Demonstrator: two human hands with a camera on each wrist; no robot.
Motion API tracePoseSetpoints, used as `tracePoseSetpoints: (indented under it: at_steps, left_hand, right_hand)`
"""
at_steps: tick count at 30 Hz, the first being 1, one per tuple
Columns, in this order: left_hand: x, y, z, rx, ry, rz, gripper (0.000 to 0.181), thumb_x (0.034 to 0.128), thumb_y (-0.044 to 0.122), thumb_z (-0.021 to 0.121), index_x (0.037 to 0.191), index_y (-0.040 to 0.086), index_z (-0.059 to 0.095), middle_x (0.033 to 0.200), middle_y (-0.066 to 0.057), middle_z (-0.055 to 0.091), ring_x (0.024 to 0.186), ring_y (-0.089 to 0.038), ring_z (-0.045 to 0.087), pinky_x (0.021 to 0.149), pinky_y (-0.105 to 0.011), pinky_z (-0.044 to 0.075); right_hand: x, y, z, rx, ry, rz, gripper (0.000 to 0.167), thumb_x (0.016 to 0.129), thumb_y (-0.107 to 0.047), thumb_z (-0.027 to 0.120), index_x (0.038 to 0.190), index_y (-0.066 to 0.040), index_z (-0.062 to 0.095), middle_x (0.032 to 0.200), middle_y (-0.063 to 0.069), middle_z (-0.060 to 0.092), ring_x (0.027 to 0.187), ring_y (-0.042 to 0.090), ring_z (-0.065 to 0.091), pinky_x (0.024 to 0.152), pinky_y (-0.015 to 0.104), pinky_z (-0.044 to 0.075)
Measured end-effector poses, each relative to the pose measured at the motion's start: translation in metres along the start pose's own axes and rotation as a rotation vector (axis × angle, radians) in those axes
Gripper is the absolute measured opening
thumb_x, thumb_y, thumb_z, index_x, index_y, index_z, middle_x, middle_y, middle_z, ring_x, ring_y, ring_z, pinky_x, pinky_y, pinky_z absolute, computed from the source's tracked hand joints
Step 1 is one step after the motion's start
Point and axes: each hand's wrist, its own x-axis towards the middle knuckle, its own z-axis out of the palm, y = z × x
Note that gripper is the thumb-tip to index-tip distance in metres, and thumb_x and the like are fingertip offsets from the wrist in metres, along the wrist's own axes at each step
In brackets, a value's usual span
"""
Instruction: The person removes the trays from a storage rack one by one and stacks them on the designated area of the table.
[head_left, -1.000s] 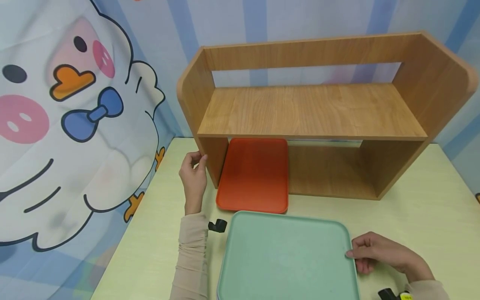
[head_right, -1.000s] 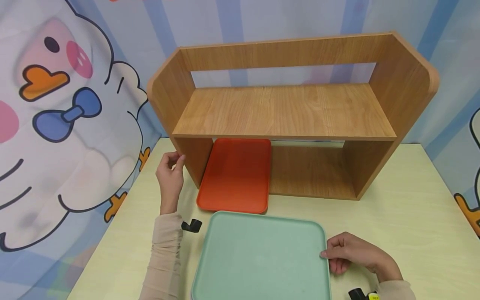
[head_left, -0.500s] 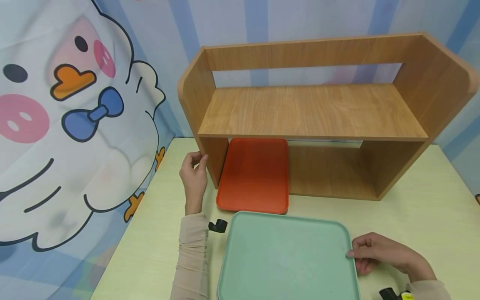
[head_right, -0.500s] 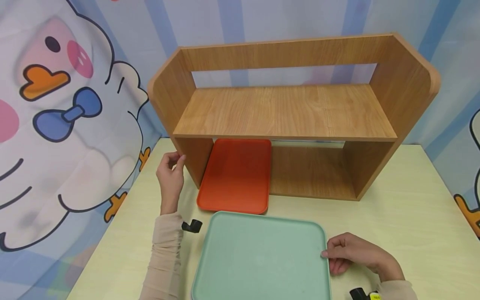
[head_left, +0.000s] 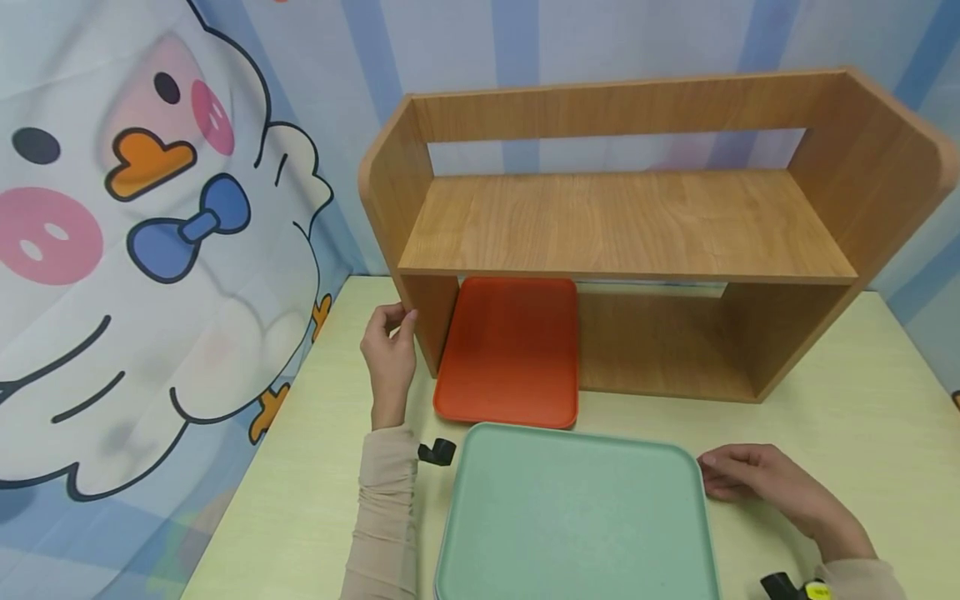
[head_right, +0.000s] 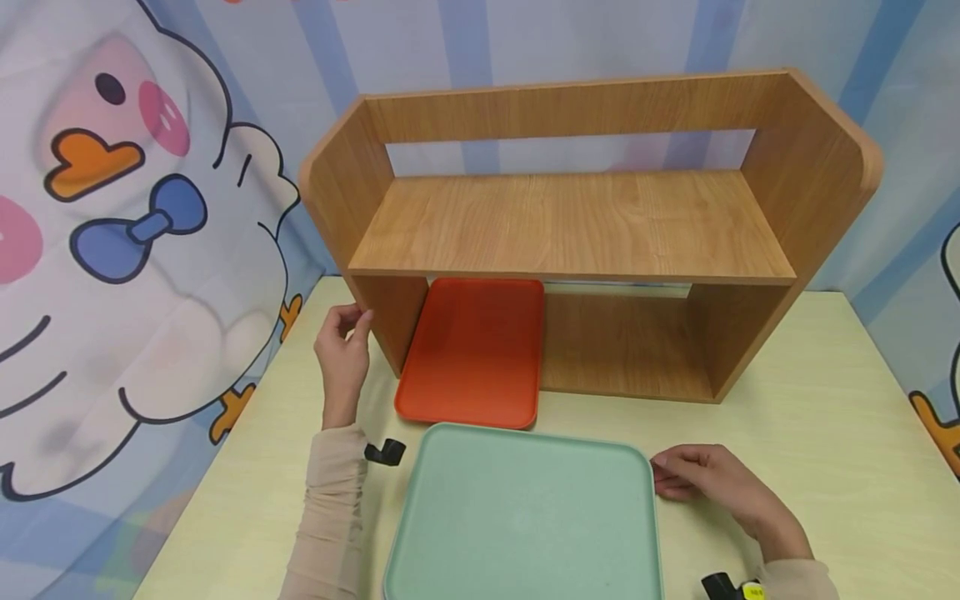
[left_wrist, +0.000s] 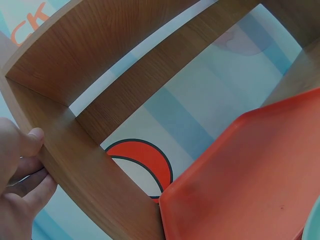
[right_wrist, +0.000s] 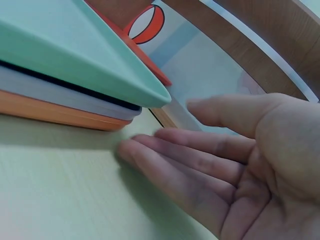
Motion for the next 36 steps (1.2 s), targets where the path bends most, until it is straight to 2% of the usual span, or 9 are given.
tracePoseSetpoints:
  at_steps: [4, 11, 19, 30, 36]
  left_hand:
    - [0.000, -0.001, -0.001, -0.004, -0.004, 0.000, 0.019, 0.0926, 0.016, 0.063, 0.105, 0.001, 0.062, 0.101, -0.013, 0.064, 0.099, -0.021, 0.062, 0.090, -0.039, 0.054]
    - [-0.001, 0.000, -0.001, -0.003, -0.003, -0.002, 0.019, 0.0925, 0.015, 0.063, 0.105, 0.001, 0.062, 0.101, -0.013, 0.064, 0.099, -0.021, 0.062, 0.090, -0.036, 0.054]
    - [-0.001, 0.000, 0.000, 0.004, -0.005, -0.008, 0.020, 0.0928, 0.017, 0.063, 0.106, 0.002, 0.062, 0.102, -0.013, 0.064, 0.100, -0.021, 0.062, 0.092, -0.037, 0.054]
    - [0.000, 0.000, 0.000, -0.001, -0.005, -0.004, 0.020, 0.0923, 0.017, 0.063, 0.105, 0.001, 0.062, 0.101, -0.013, 0.065, 0.099, -0.021, 0.062, 0.090, -0.037, 0.054]
    - [0.000, -0.002, 0.000, -0.002, -0.005, 0.004, 0.020, 0.0922, 0.017, 0.064, 0.105, 0.001, 0.062, 0.101, -0.013, 0.065, 0.098, -0.021, 0.062, 0.090, -0.036, 0.055]
  right_hand:
    - [0.003, -0.002, 0.001, 0.004, 0.070, -0.002, 0.053, 0.099, -0.031, 0.051, 0.132, 0.011, 0.048, 0.119, 0.005, 0.067, 0.104, 0.007, 0.066, 0.089, 0.026, 0.055]
    - [0.014, -0.010, 0.004, 0.009, 0.150, 0.031, 0.063, 0.097, -0.038, 0.052, 0.137, 0.009, 0.043, 0.128, 0.016, 0.062, 0.105, 0.005, 0.065, 0.089, 0.023, 0.054]
    - [0.025, -0.018, 0.008, 0.070, 0.141, -0.003, 0.065, 0.098, -0.037, 0.051, 0.137, 0.012, 0.038, 0.130, 0.020, 0.059, 0.109, 0.007, 0.064, 0.090, 0.022, 0.053]
    - [0.042, -0.021, 0.015, 0.087, 0.105, -0.072, 0.061, 0.099, -0.034, 0.050, 0.135, 0.014, 0.040, 0.128, 0.021, 0.060, 0.110, 0.012, 0.064, 0.090, 0.021, 0.053]
    - [0.050, -0.027, 0.018, 0.118, 0.090, -0.058, 0.063, 0.098, -0.036, 0.051, 0.136, 0.013, 0.039, 0.129, 0.021, 0.059, 0.111, 0.015, 0.064, 0.091, 0.024, 0.053]
